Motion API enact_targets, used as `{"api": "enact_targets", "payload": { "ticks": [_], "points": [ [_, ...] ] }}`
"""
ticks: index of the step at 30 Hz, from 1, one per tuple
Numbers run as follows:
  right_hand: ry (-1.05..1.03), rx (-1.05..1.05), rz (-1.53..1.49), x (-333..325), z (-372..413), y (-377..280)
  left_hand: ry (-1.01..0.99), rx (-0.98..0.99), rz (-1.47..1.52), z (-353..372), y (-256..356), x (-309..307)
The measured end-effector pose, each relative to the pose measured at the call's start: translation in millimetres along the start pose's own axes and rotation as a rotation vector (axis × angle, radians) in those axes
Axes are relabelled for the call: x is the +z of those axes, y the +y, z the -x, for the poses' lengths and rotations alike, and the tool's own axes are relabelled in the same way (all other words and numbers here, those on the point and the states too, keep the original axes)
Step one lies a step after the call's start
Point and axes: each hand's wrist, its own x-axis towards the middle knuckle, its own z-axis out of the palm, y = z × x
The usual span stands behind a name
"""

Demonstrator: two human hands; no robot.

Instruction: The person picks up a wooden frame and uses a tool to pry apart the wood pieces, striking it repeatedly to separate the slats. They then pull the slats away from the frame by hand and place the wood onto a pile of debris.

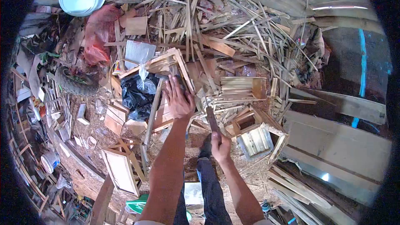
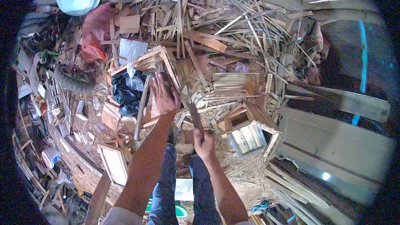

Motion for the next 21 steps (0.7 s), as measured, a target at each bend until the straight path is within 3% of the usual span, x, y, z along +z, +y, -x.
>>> {"api": "enact_targets", "payload": {
  "ticks": [1,3,5,8,14,19,21],
  "points": [
    [-0.007,0.005,0.003,-10.5,-0.7,-32.1,-0.005,-0.008,-0.003,1.8,-0.4,-0.9],
    [-0.086,0.293,0.100,-40.3,-9.1,-125.1,-0.032,-0.044,-0.004,0.9,1.5,-0.4],
    [-0.186,0.319,0.222,-70.3,14.9,-166.3,-0.017,-0.045,0.013,0.5,-0.2,2.6],
    [-0.107,0.311,0.123,-89.9,24.5,-203.4,-0.050,-0.056,-0.004,1.0,-0.5,0.0],
    [-0.062,0.250,0.271,8.1,-98.9,-157.3,-0.057,-0.052,0.008,-2.0,0.2,-2.3],
    [-0.001,0.202,0.234,3.6,-66.1,-121.6,-0.062,-0.057,-0.001,-3.4,2.2,-2.5],
    [0.092,-0.004,0.012,16.8,-43.8,-64.0,-0.062,-0.060,-0.011,-3.1,2.2,-2.8]
  ]
}}
